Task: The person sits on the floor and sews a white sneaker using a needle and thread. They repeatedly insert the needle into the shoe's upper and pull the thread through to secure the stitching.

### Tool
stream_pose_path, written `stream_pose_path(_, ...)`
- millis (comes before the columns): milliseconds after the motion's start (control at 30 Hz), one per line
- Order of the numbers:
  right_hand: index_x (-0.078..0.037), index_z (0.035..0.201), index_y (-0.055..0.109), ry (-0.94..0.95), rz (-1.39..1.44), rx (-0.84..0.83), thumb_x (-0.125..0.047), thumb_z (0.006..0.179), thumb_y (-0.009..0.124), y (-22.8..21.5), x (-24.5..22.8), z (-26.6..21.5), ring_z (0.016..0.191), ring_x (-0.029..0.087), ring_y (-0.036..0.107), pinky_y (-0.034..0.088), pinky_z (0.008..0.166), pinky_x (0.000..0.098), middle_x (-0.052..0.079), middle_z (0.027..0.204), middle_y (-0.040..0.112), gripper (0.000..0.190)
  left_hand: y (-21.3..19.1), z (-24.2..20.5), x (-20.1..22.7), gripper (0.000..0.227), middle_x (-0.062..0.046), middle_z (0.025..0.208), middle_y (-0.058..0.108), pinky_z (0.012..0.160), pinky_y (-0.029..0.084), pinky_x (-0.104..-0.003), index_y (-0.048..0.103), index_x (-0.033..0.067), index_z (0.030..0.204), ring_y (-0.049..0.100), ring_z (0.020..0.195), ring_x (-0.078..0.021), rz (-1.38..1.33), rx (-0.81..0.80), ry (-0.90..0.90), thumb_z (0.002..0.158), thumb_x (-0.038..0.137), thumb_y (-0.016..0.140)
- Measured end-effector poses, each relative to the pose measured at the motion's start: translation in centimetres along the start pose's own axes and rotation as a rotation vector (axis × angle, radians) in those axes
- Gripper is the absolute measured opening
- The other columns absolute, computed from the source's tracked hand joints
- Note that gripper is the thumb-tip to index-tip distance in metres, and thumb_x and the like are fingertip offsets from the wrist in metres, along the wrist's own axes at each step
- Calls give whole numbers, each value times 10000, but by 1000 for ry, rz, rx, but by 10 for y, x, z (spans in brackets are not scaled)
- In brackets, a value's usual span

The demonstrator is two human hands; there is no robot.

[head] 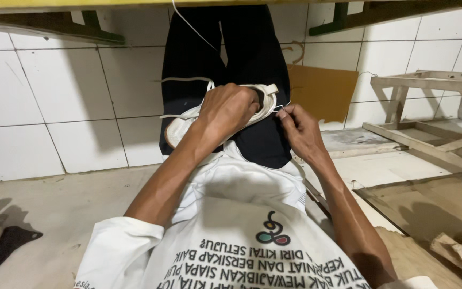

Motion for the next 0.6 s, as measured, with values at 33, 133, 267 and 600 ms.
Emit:
stream_pose_path(33,-125,1065,726,2,-2,0,-238,1058,620,2,0,-1,651,215,628,531,672,385,93,704,636,155,-4,-1,1,225,-202,830,751,735,583,-593,800,72,987,736,831,-480,-2,-1,0,901,170,616)
stream_pose_path(133,-122,1126,724,42,107,-16,-182,1071,570,7,7,-3,629,194,646,544,648,343,91,758,654,173,-6,2,6,227,-231,837,743,745,574,-609,781,28,1020,727,830,-502,-22,-32,32,901,152,632)
stream_pose_path(267,-123,1095,730,61,112,-31,-206,1090,540,13,18,0,581,178,617,526,617,336,82,732,639,207,-2,4,0,227,-228,826,739,728,571,-624,782,49,994,722,827,-518,-29,-18,32,895,160,610)
stream_pose_path(600,-123,1014,706,74,116,-70,-241,1083,496,17,9,8,563,193,598,499,541,336,94,705,613,251,-2,2,1,221,-233,787,723,726,569,-609,759,50,947,718,802,-527,-33,30,11,864,103,562)
Point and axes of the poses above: each hand's wrist, its own z-axis towards the middle knuckle, its own y-axis out of the palm, x = y × z, the point moved 9 cm from there along z, towards the middle knuckle
